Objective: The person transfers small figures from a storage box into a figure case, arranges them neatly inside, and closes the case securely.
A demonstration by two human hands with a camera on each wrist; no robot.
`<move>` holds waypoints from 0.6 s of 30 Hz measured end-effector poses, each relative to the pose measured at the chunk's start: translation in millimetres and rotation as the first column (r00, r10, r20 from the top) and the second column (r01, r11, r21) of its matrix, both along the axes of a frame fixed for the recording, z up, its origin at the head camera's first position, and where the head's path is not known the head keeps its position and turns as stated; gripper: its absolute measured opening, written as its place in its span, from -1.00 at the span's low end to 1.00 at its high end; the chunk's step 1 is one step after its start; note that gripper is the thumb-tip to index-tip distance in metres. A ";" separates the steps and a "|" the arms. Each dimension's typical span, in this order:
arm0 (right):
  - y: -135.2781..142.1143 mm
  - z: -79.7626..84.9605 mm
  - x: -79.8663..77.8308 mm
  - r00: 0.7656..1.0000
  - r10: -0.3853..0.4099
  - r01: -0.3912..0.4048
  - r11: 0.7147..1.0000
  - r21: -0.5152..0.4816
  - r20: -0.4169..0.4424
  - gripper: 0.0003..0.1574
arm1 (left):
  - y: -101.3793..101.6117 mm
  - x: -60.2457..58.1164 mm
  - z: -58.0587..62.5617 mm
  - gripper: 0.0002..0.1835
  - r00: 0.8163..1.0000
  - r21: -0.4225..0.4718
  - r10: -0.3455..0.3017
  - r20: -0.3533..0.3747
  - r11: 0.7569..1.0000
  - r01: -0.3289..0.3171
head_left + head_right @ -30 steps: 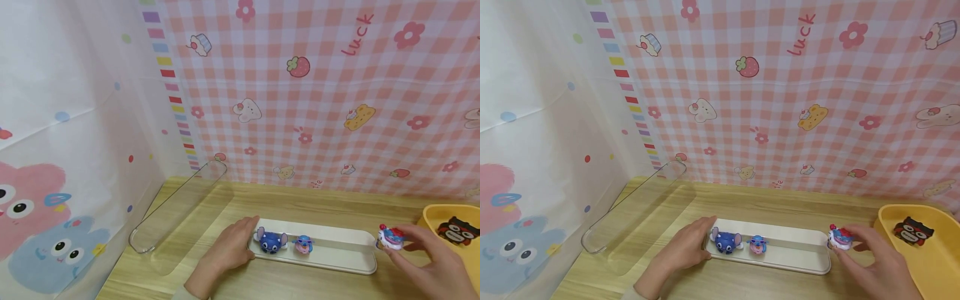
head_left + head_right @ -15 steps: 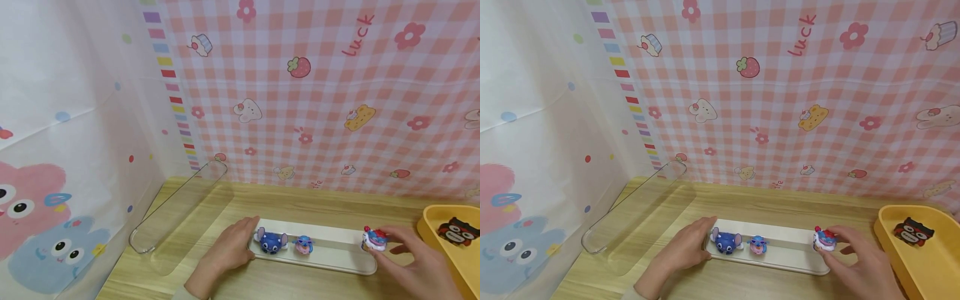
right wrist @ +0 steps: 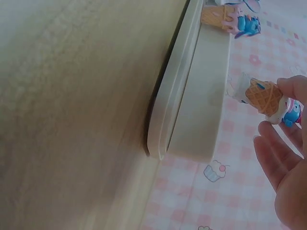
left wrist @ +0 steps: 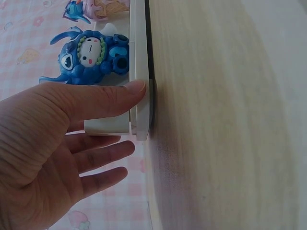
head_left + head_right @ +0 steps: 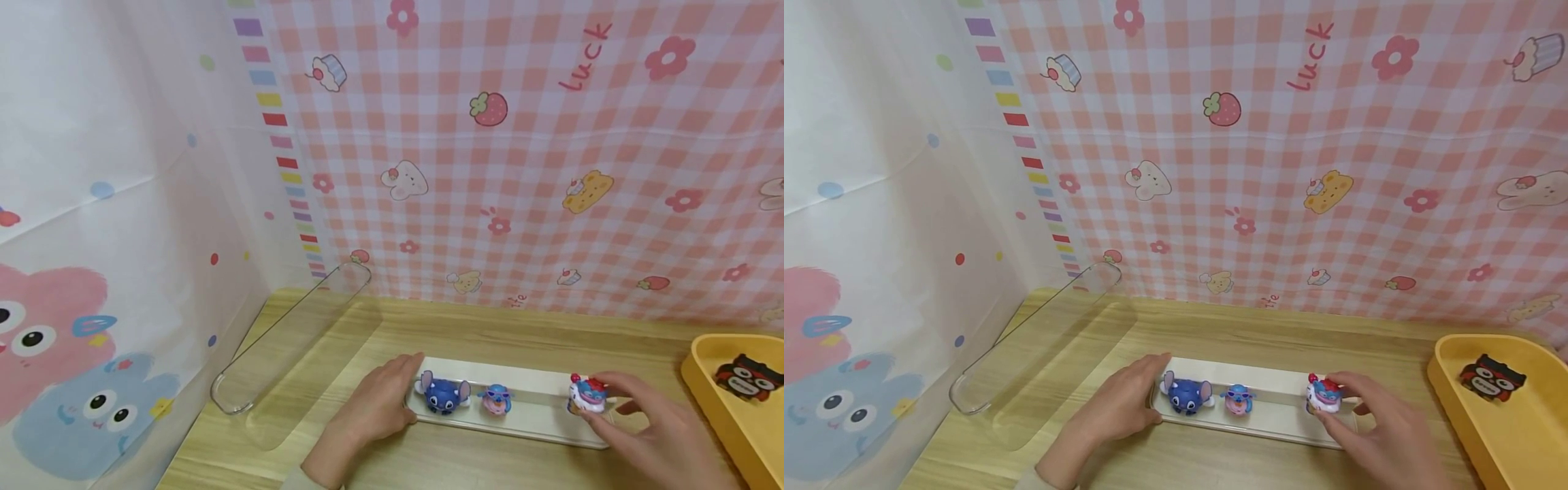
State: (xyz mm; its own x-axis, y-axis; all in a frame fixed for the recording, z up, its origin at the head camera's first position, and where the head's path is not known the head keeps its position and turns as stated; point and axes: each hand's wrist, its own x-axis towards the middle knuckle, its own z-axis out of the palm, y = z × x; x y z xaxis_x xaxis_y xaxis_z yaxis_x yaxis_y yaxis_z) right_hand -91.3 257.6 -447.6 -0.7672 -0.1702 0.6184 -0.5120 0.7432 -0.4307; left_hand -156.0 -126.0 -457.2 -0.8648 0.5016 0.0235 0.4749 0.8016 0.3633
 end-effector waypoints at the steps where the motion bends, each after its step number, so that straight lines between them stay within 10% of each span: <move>1: -1.1 -0.8 -0.6 1.000 0.003 -0.003 1.000 0.011 -0.010 -0.12 | 0.0 0.0 0.0 0.06 1.000 0.000 0.000 0.000 1.000 0.000; 18: -15.0 -14.3 -4.3 0.998 0.058 -0.058 0.996 0.071 0.002 -0.19 | 0.4 -0.3 0.7 0.06 1.000 -0.001 0.001 0.003 1.000 -0.001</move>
State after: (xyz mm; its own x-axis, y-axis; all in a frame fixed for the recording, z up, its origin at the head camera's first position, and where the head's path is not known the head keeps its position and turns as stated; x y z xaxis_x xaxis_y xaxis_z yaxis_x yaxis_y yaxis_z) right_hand -95.7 242.5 -461.9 -0.7547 -0.2580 0.6033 -0.5554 0.7407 -0.3780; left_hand -156.2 -125.6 -456.6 -0.8653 0.5009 0.0204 0.4731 0.8025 0.3637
